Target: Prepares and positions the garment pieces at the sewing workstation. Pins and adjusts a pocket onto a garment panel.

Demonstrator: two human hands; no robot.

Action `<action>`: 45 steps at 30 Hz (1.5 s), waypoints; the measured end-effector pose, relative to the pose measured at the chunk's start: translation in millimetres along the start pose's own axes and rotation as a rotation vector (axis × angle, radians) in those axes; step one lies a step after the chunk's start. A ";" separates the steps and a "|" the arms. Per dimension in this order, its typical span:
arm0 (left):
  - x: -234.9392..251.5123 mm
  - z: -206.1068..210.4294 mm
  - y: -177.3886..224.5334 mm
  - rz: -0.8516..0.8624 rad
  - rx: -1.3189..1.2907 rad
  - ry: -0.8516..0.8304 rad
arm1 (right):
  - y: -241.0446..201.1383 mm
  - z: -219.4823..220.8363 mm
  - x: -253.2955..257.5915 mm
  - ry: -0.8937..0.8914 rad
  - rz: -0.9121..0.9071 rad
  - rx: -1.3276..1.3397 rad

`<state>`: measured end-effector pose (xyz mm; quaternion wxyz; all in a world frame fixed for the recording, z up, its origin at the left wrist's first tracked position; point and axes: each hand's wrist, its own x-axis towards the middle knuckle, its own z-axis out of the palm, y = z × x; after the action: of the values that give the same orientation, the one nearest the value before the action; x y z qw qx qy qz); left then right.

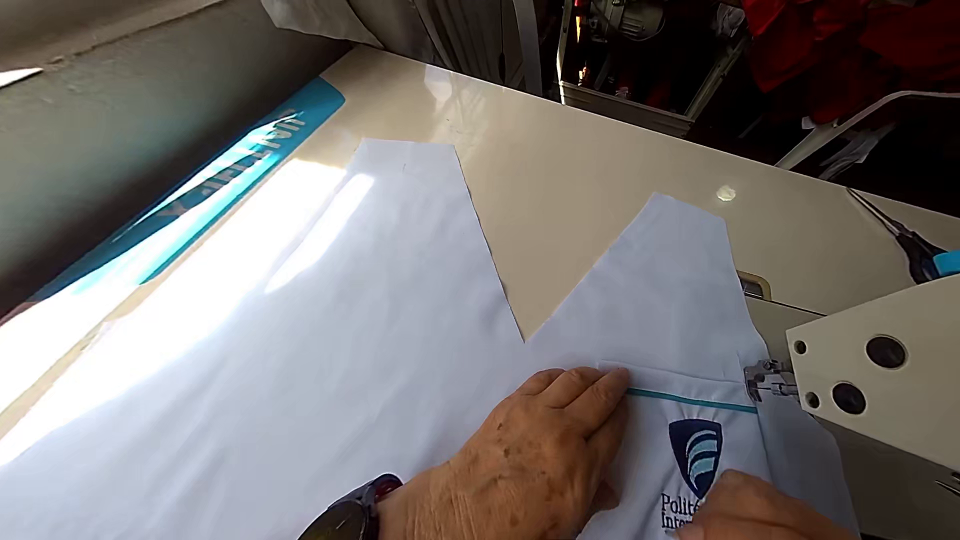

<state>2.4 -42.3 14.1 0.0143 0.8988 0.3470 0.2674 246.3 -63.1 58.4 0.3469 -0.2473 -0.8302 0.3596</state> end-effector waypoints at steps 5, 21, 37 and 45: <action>-0.7 6.0 17.8 -0.046 0.192 -0.014 | 47.9 -3.4 45.6 0.337 0.122 -0.075; 2.8 -3.9 33.2 -0.130 0.231 -0.201 | 86.4 5.6 57.7 0.185 0.093 -0.324; 5.9 -5.3 31.2 -0.115 0.252 -0.211 | 88.3 6.3 57.0 0.172 0.081 -0.333; 6.0 -3.9 31.5 -0.124 0.245 -0.190 | 89.1 6.5 57.1 0.156 0.057 -0.360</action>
<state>23.6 -63.0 27.0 -0.0463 0.8920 0.4287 0.1355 219.3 27.1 9.4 0.3501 -0.3559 -0.8443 0.1947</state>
